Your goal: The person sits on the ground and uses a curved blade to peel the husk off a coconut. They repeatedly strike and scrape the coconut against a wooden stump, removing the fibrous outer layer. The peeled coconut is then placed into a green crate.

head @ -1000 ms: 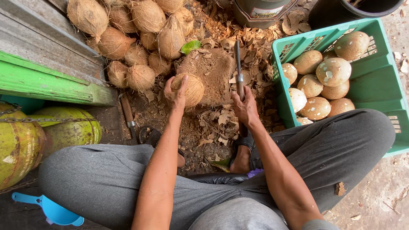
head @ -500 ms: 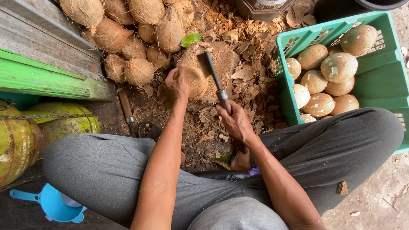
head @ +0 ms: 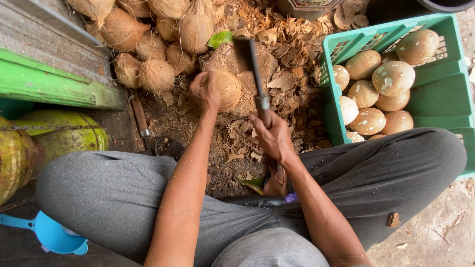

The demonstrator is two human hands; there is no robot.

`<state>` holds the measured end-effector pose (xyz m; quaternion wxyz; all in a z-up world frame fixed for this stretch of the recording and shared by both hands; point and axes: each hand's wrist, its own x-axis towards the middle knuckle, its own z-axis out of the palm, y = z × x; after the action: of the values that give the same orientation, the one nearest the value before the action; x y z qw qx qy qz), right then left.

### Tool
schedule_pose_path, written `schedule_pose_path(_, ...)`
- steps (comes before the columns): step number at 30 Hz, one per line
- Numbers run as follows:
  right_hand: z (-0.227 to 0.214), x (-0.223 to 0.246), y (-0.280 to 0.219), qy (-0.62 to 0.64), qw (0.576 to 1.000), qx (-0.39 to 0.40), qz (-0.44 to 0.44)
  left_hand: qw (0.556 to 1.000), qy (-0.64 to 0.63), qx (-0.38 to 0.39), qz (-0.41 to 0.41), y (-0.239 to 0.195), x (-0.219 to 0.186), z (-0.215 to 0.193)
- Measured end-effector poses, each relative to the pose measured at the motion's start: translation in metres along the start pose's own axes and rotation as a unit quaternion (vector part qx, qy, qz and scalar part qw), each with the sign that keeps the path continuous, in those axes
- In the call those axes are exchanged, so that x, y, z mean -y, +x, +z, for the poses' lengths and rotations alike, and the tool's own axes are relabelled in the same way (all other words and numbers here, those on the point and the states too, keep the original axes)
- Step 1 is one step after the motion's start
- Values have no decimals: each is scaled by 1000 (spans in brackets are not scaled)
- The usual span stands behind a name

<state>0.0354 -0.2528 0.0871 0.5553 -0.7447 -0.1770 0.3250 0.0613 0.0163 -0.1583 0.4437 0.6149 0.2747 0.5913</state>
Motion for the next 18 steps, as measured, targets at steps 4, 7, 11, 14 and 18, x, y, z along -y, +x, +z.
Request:
schedule_pose_path(4,7,-12,0,50,993,-67,-78,991,77,29,-102,-3,-15,-10)
schedule_pose_path(7,21,-18,7,33,997,15,-74,988,90,31,-119,-5,-43,-11)
schedule_pose_path(11,17,-17,8,-119,993,-16,-3,976,127,53,-168,6,-60,-11)
schedule_pose_path(14,17,-22,-4,-83,994,-47,-58,982,84,65,-154,3,-59,-19)
schedule_pose_path(18,24,-26,19,-83,996,-12,-30,950,54,100,-290,3,-64,-14)
